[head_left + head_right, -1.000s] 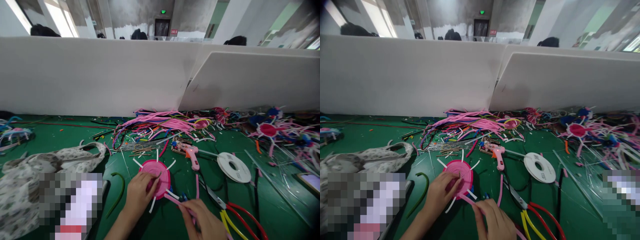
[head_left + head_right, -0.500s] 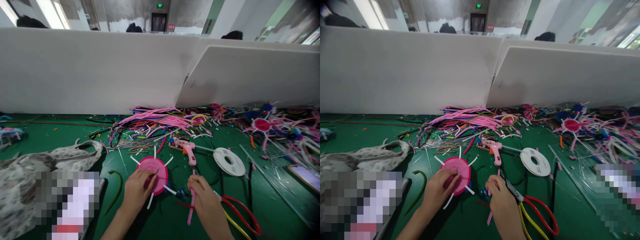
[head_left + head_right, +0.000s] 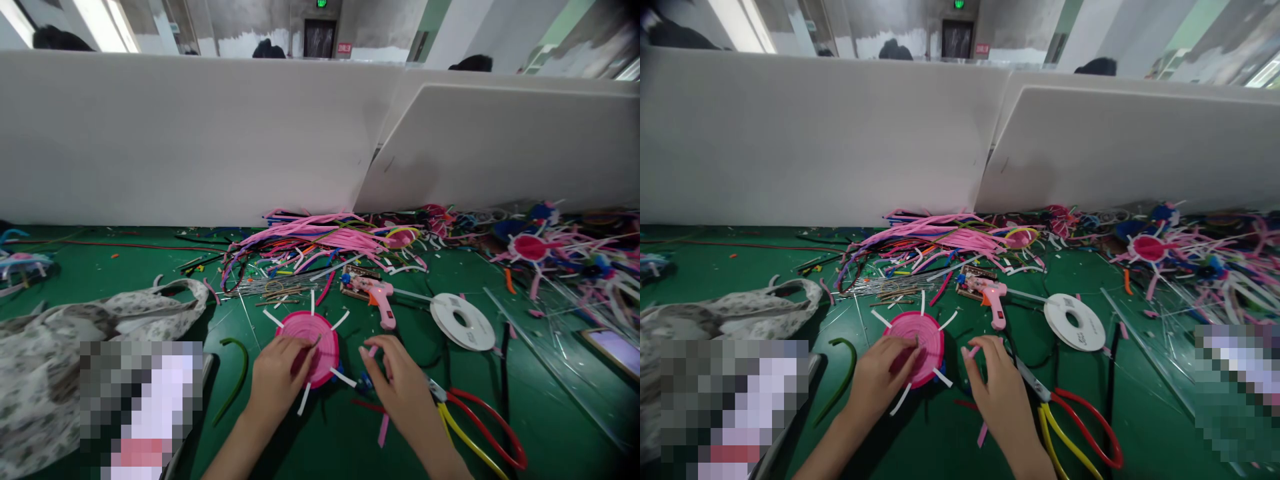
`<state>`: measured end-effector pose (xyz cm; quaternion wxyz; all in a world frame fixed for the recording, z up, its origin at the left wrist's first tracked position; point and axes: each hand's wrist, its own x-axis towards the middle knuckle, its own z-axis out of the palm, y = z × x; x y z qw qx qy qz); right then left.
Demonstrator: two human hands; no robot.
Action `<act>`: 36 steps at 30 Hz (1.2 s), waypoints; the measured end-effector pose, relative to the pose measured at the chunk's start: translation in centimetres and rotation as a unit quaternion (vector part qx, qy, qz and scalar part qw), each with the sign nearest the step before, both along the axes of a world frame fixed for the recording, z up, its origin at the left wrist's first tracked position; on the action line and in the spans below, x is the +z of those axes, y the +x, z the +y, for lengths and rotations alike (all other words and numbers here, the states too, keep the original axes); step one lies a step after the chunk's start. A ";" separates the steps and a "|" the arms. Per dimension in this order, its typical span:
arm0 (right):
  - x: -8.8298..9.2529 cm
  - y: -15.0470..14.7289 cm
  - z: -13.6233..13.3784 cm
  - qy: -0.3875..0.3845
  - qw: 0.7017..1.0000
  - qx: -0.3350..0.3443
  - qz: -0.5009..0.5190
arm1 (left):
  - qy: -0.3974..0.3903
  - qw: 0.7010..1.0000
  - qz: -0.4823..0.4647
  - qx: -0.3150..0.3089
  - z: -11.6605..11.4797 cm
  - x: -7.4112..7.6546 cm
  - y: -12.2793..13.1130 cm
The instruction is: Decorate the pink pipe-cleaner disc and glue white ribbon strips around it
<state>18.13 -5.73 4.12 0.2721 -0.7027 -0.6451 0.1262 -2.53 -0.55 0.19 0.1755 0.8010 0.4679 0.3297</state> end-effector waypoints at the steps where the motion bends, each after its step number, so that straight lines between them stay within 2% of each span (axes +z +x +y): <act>1: -0.1 0.0 -0.1 -0.010 1.000 0.005 0.000 | 0.000 1.000 0.001 -0.002 0.0 0.0 0.0; 12: -2.3 0.3 -0.6 -0.029 1.000 -0.001 -0.002 | 0.014 1.000 0.001 -0.001 -0.1 -0.2 0.1; 21: -2.2 0.0 -0.6 -0.017 1.000 -0.015 0.002 | 0.000 1.000 -0.001 -0.002 -0.1 -0.1 0.0; 31: -2.0 0.1 -0.8 -0.107 0.993 0.023 0.037 | 0.004 1.000 0.001 -0.004 0.0 -0.2 0.0; 36: -2.3 0.0 -0.6 -0.117 0.991 0.041 0.057 | 0.005 1.000 0.001 -0.008 0.0 -0.2 0.0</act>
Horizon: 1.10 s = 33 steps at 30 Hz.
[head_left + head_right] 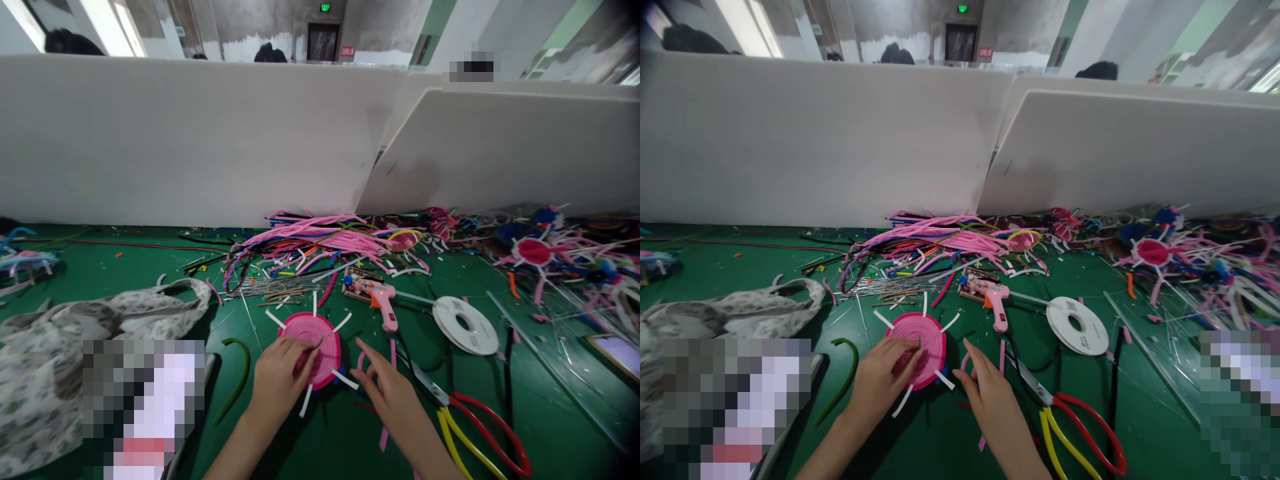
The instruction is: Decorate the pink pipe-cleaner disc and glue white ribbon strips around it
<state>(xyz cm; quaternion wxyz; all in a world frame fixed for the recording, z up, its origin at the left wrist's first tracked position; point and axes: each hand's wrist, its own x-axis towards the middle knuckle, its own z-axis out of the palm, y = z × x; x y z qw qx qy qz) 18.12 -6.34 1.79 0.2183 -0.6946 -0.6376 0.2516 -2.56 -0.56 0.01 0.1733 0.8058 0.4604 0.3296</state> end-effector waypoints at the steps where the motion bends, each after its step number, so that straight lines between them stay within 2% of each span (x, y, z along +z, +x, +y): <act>1: 0.0 0.0 0.0 0.001 1.000 0.007 0.000 | 0.000 1.000 0.000 0.000 0.0 0.0 0.0; 9: 0.0 0.0 -0.3 -0.011 1.000 0.025 -0.008 | 0.006 1.000 0.000 0.004 0.0 -0.1 0.0; 13: 0.2 0.0 -0.5 -0.018 0.998 0.037 -0.045 | 0.007 1.000 -0.003 0.004 0.0 0.0 0.0; 17: 0.7 0.3 -0.4 0.009 0.995 0.055 -0.086 | 0.000 1.000 -0.005 0.001 -0.1 0.0 0.0; 20: 1.3 1.3 0.1 0.056 0.992 0.034 -0.108 | -0.003 1.000 -0.006 0.007 -0.1 -0.1 0.0; 23: 1.9 2.8 1.6 0.147 0.979 -0.032 -0.140 | -0.003 1.000 -0.009 0.010 -0.1 0.0 0.0; 26: 1.8 4.3 4.3 0.241 0.946 -0.101 -0.192 | 0.001 1.000 -0.015 0.011 -0.1 0.2 0.1; 28: 1.3 5.0 6.3 0.225 0.937 -0.128 -0.236 | 0.006 1.000 -0.015 0.008 -0.1 0.2 0.1; 30: 0.7 5.3 8.0 0.164 0.940 -0.132 -0.269 | 0.011 1.000 -0.014 0.004 0.0 0.1 0.1; 33: -0.2 5.1 9.6 0.117 0.942 -0.154 -0.273 | 0.012 1.000 -0.016 0.011 0.0 0.0 0.1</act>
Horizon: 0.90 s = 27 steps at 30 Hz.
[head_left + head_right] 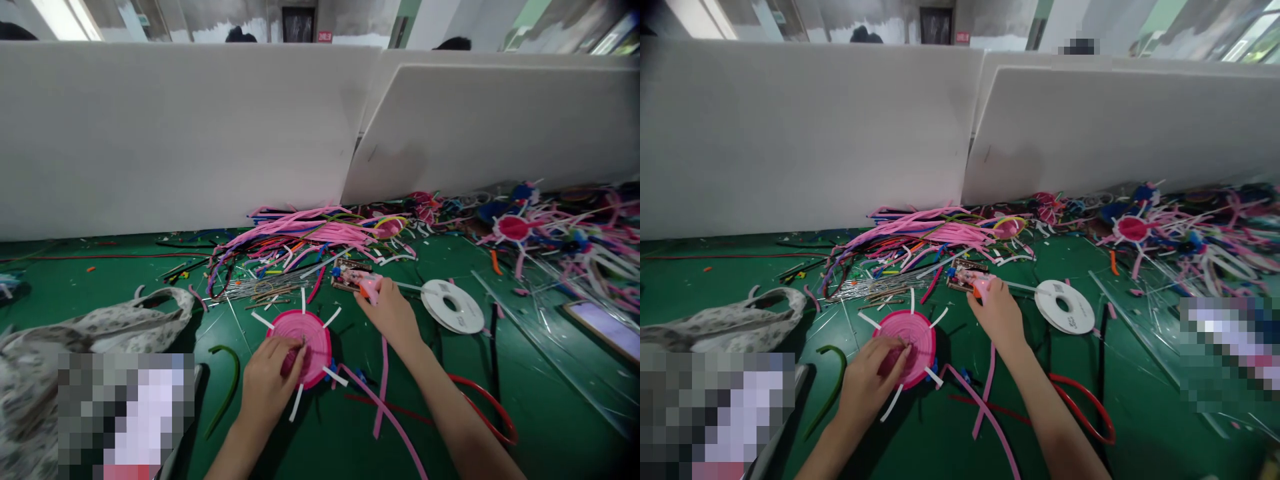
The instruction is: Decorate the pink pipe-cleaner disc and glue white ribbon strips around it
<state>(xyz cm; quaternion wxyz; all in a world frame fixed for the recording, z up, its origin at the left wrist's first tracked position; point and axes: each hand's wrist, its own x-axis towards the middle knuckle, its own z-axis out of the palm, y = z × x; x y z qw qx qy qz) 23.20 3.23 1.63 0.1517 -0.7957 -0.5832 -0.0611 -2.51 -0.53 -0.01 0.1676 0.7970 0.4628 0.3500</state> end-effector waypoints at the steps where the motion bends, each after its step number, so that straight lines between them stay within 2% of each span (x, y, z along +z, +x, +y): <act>1: -0.2 -0.1 0.3 -0.001 1.000 -0.012 0.005 | -0.002 1.000 0.000 0.002 0.0 0.0 0.0; 7: 0.2 -0.7 0.6 -0.069 0.995 -0.063 0.019 | -0.016 1.000 -0.011 -0.001 0.1 -0.2 0.0; 9: 1.0 -0.9 0.1 -0.034 0.998 -0.054 -0.006 | -0.019 1.000 -0.015 0.002 0.1 -0.2 0.0; 11: 2.3 -1.7 -0.7 0.062 0.998 -0.009 0.000 | -0.026 1.000 -0.013 0.004 0.1 -0.2 0.0; 12: 3.1 -2.4 -1.3 0.113 0.993 0.036 0.027 | -0.031 0.999 -0.008 0.003 0.1 -0.1 0.0; 14: 4.8 -4.2 -2.3 0.161 0.962 0.180 0.126 | -0.036 0.999 0.006 0.001 0.1 0.1 0.1; 16: 5.9 -6.3 -3.1 0.063 0.919 0.334 0.201 | -0.036 0.999 0.015 -0.004 0.1 0.4 0.1; 18: 6.3 -8.1 -3.3 -0.003 0.882 0.411 0.230 | -0.039 0.999 0.014 -0.005 0.1 0.6 0.1; 20: 6.0 -9.2 -3.1 -0.031 0.870 0.432 0.234 | -0.049 0.999 0.001 -0.001 0.1 0.7 0.0; 23: 5.2 -9.4 -2.5 -0.039 0.873 0.424 0.239 | -0.052 0.997 -0.049 0.013 0.2 1.0 -0.2; 27: 4.8 -9.0 -2.0 -0.047 0.870 0.408 0.274 | -0.079 0.982 -0.158 0.070 0.5 1.0 -0.6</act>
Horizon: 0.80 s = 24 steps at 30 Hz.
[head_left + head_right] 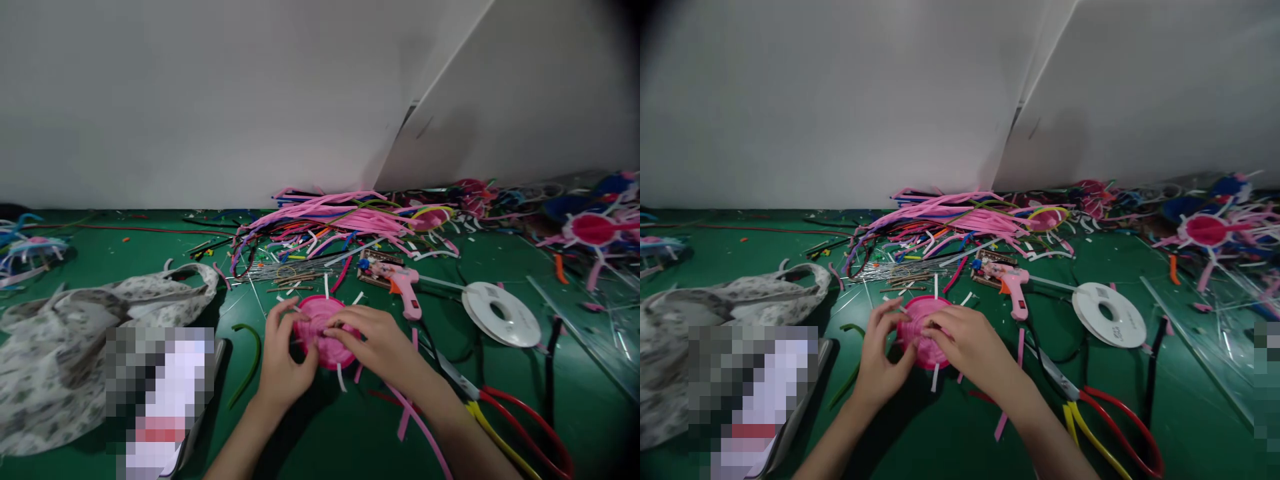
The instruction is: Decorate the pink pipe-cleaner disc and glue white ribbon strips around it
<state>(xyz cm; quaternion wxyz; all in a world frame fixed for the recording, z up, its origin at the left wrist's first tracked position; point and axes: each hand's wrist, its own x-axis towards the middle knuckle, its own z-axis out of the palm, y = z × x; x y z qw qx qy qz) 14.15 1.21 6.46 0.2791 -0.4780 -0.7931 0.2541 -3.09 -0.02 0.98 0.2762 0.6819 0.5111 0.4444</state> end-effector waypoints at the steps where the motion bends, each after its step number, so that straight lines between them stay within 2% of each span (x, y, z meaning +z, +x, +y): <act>1: 0.0 0.0 0.0 -0.005 1.000 -0.003 0.007 | -0.030 0.999 -0.039 0.013 0.1 -0.1 -0.1; 6: 0.2 -0.2 0.2 -0.021 1.000 -0.013 0.012 | -0.172 0.955 -0.235 0.050 0.3 -0.9 -0.1; 8: 0.2 -0.2 0.3 -0.028 1.000 -0.013 0.005 | -0.195 0.947 -0.249 0.052 0.3 -1.3 -0.1; 11: 0.2 -0.2 0.4 -0.032 0.999 -0.014 -0.005 | -0.188 0.952 -0.235 0.046 0.4 -2.2 -0.2; 15: 0.4 -0.2 0.5 -0.032 0.999 -0.023 -0.013 | -0.188 0.951 -0.246 0.011 0.3 -3.1 -0.3; 17: 0.5 -0.2 0.5 -0.035 0.999 -0.026 -0.015 | -0.207 0.943 -0.260 -0.013 0.2 -2.9 -0.3; 24: 0.5 -0.1 0.0 -0.034 0.999 -0.024 -0.021 | -0.225 0.929 -0.290 -0.056 -0.1 -0.9 0.1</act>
